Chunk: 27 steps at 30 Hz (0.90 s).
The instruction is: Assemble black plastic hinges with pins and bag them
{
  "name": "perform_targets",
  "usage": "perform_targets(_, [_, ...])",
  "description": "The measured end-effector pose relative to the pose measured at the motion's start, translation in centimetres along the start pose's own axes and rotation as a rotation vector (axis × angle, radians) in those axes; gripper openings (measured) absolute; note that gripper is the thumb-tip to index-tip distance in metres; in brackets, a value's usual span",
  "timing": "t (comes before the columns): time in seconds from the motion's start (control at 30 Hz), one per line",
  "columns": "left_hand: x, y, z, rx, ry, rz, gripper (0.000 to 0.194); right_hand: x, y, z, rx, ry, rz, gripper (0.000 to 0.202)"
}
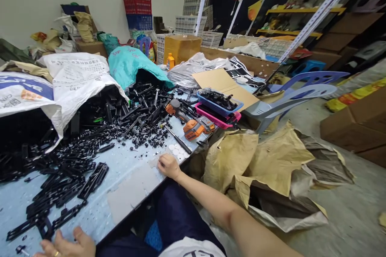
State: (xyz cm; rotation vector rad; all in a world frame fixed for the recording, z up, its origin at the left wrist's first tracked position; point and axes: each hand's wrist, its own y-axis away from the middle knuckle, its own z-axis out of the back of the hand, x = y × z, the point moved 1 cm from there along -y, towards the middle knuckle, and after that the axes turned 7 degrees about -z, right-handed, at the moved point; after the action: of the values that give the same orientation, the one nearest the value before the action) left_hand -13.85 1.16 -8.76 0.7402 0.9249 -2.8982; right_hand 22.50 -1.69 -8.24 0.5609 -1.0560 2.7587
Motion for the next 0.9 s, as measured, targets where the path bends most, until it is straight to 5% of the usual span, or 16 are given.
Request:
perform_targets(0.2, [-0.6, -0.3, 0.1, -0.117, 0.021, 0.056, 0.062, 0.0, 0.3, -0.2, 0.077, 0.016, -0.006, 0.014])
perform_targets(0.5, [-1.7, -0.5, 1.4, -0.087, 0.115, 0.100, 0.058, 0.2, 0.1, -0.1, 0.110, 0.039, -0.045, 0.015])
perform_targets(0.67, [-1.0, -0.3, 0.9, -0.141, 0.124, 0.010, 0.052, 1.2, -0.2, 0.6, 0.082, 0.008, -0.055, 0.011])
perform_targets(0.8, [-5.2, -0.3, 3.6, -0.221, 0.345, -0.459, 0.043, 3.6, -2.1, 5.0, 0.001, -0.079, -0.009, 0.007])
perform_targets(0.9, [-9.1, 0.5, 8.5, -0.159, 0.635, -0.720, 0.039, 5.8, -4.1, 12.8, -0.079, -0.164, 0.061, 0.015])
